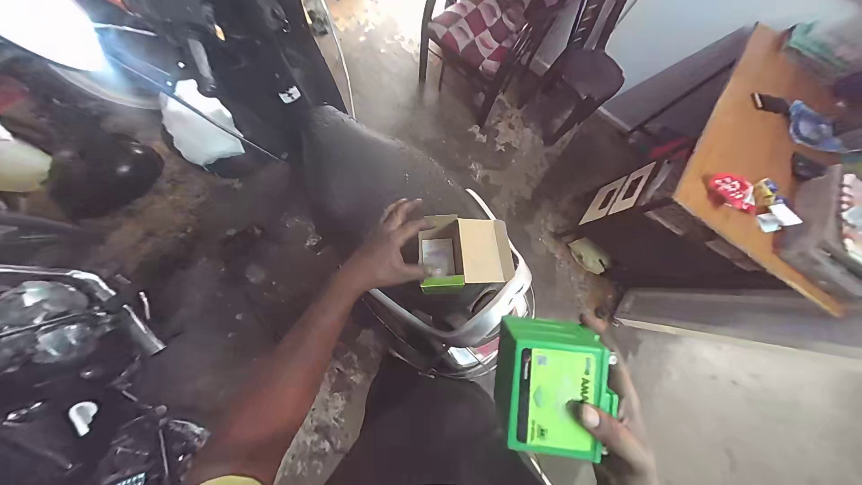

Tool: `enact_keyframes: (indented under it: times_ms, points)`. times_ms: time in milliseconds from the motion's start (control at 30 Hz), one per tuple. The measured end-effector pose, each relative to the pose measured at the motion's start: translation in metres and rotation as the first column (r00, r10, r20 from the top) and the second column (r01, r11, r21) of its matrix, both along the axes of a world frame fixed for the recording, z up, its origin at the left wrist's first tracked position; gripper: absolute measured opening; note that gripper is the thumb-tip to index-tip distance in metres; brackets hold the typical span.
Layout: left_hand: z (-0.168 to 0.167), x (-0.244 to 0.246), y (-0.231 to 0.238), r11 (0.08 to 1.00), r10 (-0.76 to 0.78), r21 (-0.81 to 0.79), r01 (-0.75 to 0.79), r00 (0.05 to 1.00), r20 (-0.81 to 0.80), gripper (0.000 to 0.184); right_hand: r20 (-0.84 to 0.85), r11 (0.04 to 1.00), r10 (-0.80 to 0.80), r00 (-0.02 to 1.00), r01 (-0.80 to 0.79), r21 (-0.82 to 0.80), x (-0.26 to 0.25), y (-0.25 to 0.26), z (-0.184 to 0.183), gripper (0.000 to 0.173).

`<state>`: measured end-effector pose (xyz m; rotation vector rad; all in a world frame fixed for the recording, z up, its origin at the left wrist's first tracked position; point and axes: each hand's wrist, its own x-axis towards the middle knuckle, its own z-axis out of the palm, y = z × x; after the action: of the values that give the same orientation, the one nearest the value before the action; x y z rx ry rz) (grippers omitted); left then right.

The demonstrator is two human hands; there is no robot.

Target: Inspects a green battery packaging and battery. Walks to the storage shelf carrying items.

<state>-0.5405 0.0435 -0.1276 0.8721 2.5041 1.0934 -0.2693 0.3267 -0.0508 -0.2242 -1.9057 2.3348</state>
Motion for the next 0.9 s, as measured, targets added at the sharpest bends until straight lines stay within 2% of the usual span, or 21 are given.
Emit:
enact_keyframes:
  times_ms: [67,200,333,467,667,900]
  points:
    - [-0.01,0.007,-0.001,0.997,-0.073,-0.034,0.074,0.997,0.031,0.098,0.0,0.99,-0.104,0.995,0.104,0.094,-0.018,-0.006,0.007,0.106]
    - [-0.019,0.017,0.001,0.996,-0.082,-0.036,0.085,0.993,0.083,0.122,-0.052,0.945,-0.249,0.967,0.255,0.206,-0.075,-0.027,0.025,0.115]
    - [-0.029,0.022,0.007,1.0,-0.03,0.008,0.03,0.991,0.129,0.138,-0.004,0.906,-0.282,0.96,0.267,0.329,-0.135,-0.066,0.035,0.11]
    - [-0.032,0.026,0.008,0.998,0.015,0.062,-0.026,0.985,0.169,0.145,0.035,0.864,-0.236,0.971,0.193,0.464,-0.173,-0.099,0.012,0.104]
    - [-0.046,0.041,0.01,0.97,0.139,0.18,-0.161,0.982,0.127,0.149,0.099,0.626,-0.213,0.972,0.058,0.778,-0.175,-0.114,-0.003,0.102]
    - [-0.057,0.04,0.008,0.951,0.117,0.265,-0.157,0.98,0.161,0.152,0.261,0.317,-0.262,0.929,-0.173,0.932,-0.191,-0.134,0.009,0.096]
